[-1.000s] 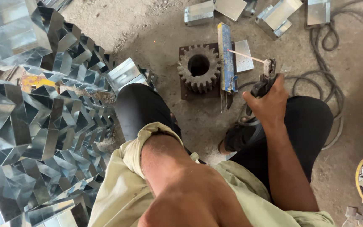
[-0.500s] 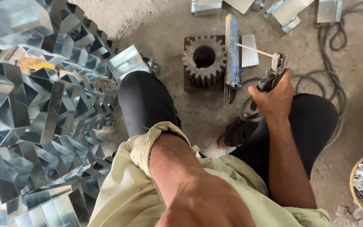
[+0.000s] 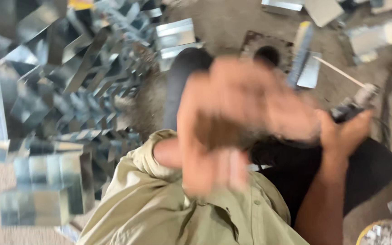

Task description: The person sits on the floor and uses a welding torch to join small rectangular metal pieces to a larger gear-shaped metal base. The person repeatedly picks up metal pieces, positions them on the base, and applies the torch to create welds, generating bright sparks.

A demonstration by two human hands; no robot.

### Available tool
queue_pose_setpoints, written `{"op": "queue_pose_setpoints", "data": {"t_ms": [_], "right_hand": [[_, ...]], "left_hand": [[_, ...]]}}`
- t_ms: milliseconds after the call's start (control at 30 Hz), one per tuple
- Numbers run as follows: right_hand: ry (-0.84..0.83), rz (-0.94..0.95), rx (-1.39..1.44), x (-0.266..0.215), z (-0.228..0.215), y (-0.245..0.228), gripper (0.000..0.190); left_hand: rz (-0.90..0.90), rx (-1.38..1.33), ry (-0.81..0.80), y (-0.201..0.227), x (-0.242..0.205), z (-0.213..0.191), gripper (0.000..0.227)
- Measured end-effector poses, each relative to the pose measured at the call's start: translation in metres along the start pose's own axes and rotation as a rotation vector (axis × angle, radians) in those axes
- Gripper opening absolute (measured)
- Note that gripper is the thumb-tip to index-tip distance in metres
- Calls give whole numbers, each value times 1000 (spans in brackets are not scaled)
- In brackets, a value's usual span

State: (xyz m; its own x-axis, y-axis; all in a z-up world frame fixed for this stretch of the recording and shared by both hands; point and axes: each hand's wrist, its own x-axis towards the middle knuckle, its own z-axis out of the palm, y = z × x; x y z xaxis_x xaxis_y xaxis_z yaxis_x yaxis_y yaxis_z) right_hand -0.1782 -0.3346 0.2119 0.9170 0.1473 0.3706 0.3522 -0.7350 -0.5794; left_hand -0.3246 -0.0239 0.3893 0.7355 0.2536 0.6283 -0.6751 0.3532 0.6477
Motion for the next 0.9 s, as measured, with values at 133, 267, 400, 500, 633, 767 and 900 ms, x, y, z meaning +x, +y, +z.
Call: {"op": "queue_pose_setpoints", "data": {"t_ms": [133, 267, 400, 500, 633, 767, 900], "right_hand": [[8, -169, 59, -1, -2, 24, 69], [-8, -117, -46, 3, 1, 25, 65], [-35, -105, -41, 7, 16, 24, 65], [-74, -32, -77, 12, 18, 10, 68], [-101, 62, -67, 7, 17, -20, 71], [-73, 109, 10, 8, 19, -34, 76], [-55, 149, -17, 11, 12, -45, 71]], "left_hand": [[-66, 556, 440, 8, 4, -117, 49], [120, 1336, 660, 78, -20, -187, 51], [321, 2161, 543, 161, -11, -251, 44], [-179, 2413, 446, 186, 11, -311, 28], [-210, 2380, 358, 160, 34, -362, 32], [-60, 2238, 225, 137, 47, -319, 21], [-81, 1446, 275, 80, 63, -248, 18]]}}
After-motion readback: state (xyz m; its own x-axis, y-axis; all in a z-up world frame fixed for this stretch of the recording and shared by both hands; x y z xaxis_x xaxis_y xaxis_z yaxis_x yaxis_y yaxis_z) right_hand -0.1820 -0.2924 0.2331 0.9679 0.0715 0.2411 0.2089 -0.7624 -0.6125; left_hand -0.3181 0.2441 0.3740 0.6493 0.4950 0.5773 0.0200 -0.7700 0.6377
